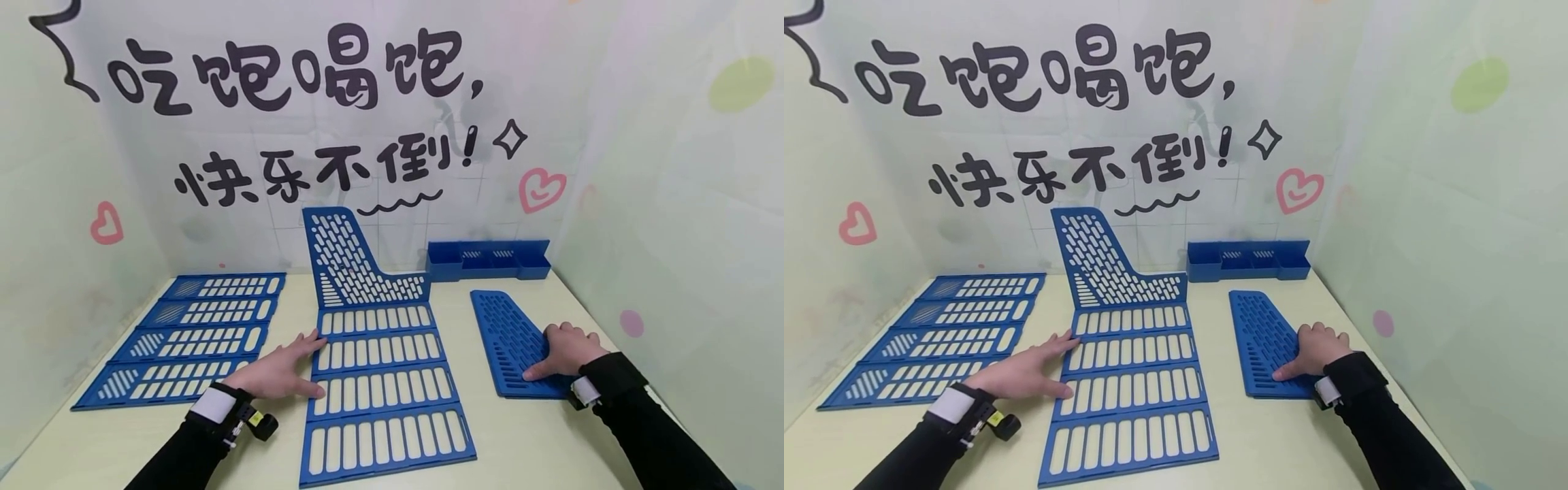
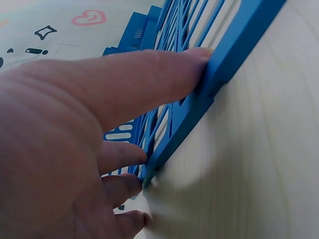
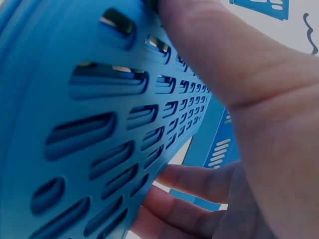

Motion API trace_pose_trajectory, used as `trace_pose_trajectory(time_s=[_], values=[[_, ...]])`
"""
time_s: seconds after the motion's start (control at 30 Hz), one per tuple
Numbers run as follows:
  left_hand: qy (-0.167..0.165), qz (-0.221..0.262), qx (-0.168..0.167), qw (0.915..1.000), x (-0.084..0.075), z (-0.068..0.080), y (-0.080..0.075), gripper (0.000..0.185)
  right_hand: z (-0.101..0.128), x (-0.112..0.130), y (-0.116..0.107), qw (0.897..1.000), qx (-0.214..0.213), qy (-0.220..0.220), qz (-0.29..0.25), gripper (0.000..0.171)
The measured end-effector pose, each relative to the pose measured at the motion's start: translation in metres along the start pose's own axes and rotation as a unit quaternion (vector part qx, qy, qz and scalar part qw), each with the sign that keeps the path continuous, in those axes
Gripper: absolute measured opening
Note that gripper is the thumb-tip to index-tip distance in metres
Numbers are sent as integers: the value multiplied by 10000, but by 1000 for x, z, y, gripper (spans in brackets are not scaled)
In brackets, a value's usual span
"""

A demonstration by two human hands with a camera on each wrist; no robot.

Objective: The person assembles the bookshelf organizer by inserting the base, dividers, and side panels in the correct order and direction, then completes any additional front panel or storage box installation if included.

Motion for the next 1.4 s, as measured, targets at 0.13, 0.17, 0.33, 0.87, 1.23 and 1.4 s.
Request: trace_pose_trajectory(time_s=[0.13, 0.17, 0.33, 0.87, 1.23, 1.4], values=[[-89, 30, 3, 10000, 3, 2, 0, 110, 4, 8, -3, 9998, -97, -73, 137, 116], [-105, 53, 18, 9999, 3, 2, 1, 110, 5, 10, -3, 9997, -131, -91, 158, 115], [-55, 79, 37, 9999, 2, 3, 1, 110, 11, 12, -8, 9989, -391, -157, 225, 119], [-46, 79, -292, 9995, 5, -1, -7, 81, 6, 6, -23, 9820, 191, -545, -1796, 70], [-362, 88, -473, 9982, 11, -2, -11, 112, -3, 64, -64, 9523, -1261, -1563, -2298, 8], [-434, 136, -386, 9982, 13, 0, -9, 104, -18, 82, -63, 9497, -1522, -1556, -2251, 6]])
Point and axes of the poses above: each hand's wrist, its own z-axis away from the middle knuckle, its own y-axis out of the palm, x = y × z, the point moved 9 cm from there along -z, towards the middle knuckle, and after that the axes turned 8 degrees about -z, right-handed, at the moved point
